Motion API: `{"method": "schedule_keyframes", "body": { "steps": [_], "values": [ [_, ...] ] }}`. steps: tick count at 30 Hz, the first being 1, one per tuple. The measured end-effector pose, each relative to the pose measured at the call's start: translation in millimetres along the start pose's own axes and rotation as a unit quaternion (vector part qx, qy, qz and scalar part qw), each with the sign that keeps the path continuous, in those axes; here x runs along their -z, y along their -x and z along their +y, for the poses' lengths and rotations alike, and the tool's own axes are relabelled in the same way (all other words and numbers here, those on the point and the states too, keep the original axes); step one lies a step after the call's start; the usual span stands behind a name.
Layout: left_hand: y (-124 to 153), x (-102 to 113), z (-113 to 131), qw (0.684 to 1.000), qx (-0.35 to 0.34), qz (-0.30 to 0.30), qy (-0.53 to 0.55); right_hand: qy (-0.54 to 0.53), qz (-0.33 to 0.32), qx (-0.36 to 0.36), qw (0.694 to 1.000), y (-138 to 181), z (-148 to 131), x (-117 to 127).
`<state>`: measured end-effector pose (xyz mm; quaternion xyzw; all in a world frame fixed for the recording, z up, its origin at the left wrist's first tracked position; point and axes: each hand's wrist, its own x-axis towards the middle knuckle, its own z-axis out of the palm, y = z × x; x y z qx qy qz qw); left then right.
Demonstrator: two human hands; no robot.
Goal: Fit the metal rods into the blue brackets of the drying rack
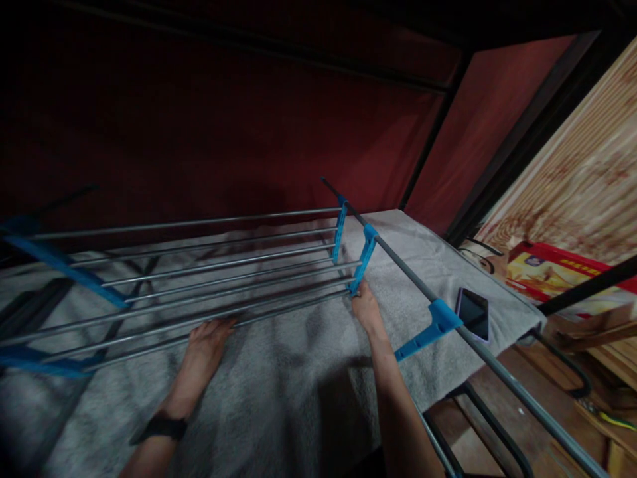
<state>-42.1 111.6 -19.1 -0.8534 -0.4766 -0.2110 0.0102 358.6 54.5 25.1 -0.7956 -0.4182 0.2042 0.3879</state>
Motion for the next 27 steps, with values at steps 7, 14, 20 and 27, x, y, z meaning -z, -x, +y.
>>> {"method": "schedule_keyframes", "body": {
  "steps": [7,14,20,27],
  "values": [
    [0.4,1.0,-1.4,1.000,-0.002,0.011,0.022,-0.003,-0.001,0.007,1.000,0.4,0.4,0.3],
    [-0.9,2.4,-0.5,0.999,-0.003,0.012,0.036,-0.008,0.001,0.004,1.000,0.2,0.8,0.0],
    [-0.4,-2.2,-3.2,1.000,-0.007,0.003,0.030,-0.010,-0.006,0.004,1.000,0.6,-0.3,0.9],
    [-0.5,-0.3,-3.7,0.999,-0.008,0.009,0.038,-0.006,-0.004,0.005,1.000,-0.2,1.9,0.4]
  ]
}}
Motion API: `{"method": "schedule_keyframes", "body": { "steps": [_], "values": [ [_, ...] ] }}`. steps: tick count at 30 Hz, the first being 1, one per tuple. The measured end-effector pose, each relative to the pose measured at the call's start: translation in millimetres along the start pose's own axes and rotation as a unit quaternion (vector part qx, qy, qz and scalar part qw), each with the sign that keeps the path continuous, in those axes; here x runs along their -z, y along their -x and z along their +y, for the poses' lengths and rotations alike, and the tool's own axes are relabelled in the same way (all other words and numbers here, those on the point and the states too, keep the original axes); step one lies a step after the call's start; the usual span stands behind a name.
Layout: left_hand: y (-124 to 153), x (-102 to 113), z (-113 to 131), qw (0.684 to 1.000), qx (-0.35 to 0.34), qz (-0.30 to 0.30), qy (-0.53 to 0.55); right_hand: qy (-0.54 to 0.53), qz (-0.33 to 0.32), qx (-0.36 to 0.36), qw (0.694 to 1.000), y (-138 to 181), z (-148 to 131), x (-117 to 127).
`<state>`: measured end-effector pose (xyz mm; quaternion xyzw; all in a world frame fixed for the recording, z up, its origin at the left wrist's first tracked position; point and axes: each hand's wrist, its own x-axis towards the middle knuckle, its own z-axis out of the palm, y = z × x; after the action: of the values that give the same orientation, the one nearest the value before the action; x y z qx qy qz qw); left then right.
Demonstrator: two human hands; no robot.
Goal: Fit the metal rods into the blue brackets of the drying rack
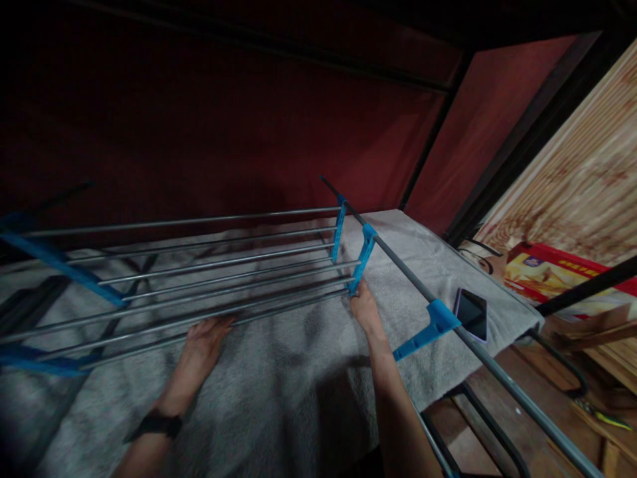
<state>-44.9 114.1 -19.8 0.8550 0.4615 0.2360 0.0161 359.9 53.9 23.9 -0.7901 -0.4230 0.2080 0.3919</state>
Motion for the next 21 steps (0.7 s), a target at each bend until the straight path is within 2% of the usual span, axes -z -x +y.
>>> {"method": "schedule_keyframes", "body": {
  "steps": [16,21],
  "values": [
    [-0.2,-3.6,0.4,1.000,0.007,-0.013,-0.001,0.001,-0.001,0.009,1.000,-2.0,2.9,-1.0],
    [-0.4,1.7,9.3,0.999,0.027,-0.022,0.016,0.014,-0.016,0.017,1.000,-3.4,9.7,0.4]
  ]
}}
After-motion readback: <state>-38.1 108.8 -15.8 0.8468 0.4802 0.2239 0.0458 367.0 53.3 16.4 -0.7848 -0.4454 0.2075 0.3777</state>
